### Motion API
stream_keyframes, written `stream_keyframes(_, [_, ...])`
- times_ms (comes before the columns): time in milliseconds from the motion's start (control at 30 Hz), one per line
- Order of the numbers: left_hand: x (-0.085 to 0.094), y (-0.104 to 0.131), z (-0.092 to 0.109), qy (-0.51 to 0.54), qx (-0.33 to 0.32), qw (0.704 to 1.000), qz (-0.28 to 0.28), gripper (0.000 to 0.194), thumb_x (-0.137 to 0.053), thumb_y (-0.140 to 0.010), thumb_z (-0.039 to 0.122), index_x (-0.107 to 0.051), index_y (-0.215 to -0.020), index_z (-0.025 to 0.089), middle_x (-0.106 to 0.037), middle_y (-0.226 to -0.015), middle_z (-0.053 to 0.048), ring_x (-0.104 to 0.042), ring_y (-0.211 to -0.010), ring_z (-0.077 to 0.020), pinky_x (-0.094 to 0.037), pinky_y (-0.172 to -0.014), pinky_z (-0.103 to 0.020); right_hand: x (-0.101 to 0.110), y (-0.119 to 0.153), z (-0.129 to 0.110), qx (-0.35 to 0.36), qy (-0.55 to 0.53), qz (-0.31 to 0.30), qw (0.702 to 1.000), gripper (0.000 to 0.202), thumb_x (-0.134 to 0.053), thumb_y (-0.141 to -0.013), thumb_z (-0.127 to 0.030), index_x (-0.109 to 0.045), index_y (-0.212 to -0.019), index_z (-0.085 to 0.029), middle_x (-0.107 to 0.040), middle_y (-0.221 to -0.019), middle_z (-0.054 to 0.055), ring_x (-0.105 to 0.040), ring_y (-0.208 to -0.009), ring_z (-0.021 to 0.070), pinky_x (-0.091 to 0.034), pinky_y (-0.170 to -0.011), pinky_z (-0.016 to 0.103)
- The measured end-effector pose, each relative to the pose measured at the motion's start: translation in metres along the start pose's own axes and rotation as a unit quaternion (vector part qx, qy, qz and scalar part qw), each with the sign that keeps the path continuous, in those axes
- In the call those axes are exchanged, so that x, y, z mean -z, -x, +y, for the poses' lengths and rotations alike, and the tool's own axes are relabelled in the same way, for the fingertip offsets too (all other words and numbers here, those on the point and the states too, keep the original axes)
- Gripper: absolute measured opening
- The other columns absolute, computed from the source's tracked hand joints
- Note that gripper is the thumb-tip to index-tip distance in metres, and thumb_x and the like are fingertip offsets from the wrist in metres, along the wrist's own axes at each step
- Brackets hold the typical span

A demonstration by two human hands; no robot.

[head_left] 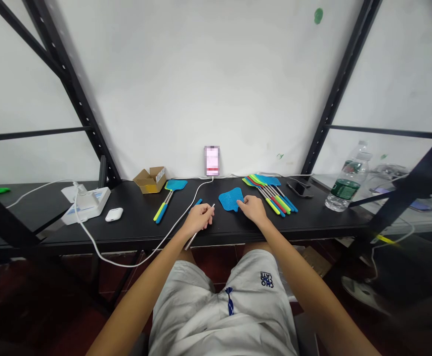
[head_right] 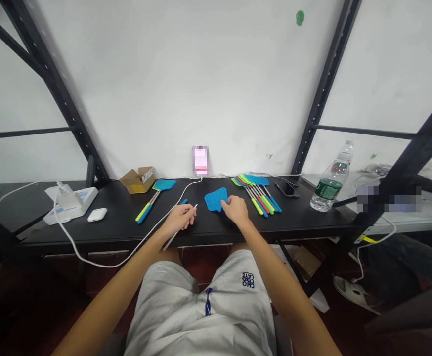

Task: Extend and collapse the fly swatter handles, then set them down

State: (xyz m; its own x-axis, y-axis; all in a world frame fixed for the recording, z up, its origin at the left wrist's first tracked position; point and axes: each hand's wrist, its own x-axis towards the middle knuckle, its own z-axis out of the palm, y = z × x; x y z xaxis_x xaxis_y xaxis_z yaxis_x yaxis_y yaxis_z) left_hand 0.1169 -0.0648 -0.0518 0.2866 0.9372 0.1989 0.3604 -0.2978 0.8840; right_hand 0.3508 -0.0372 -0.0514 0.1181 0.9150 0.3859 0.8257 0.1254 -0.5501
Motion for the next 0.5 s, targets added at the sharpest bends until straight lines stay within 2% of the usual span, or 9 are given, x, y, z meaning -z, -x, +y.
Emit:
stream_keyframes(300, [0.0,0.0,-0.002,-0.022,-0.007,1.0,-0.014,0.032,-0.047,-0.088,0.045,-0.053,-0.074,0.017,-0.057,-0.055,0.004,-0.044,-0.035,-0.0051,-0.031,-0.041,-0.02,0.001,0.004,-0.005,-0.027,0.044,-0.005,0.999,0.027,-0.053,-0.083,-0.041,-0.056,-0.067,-0.02,-0.062,-0.067,0.007,-0.058,-0.07,0.0221,-0.028,-0.055,0.028])
stream_keyframes(500, [0.0,0.002,0.003,-0.044,-0.018,0.999,-0.026,0.031,-0.047,-0.088,0.045,-0.052,-0.073,0.018,-0.058,-0.056,0.004,-0.046,-0.037,-0.0064,-0.032,-0.042,-0.021,0.005,0.011,-0.011,-0.037,0.076,0.02,0.996,0.025,-0.054,-0.085,-0.041,-0.059,-0.091,-0.017,-0.065,-0.082,0.012,-0.06,-0.073,0.0247,-0.028,-0.056,0.029])
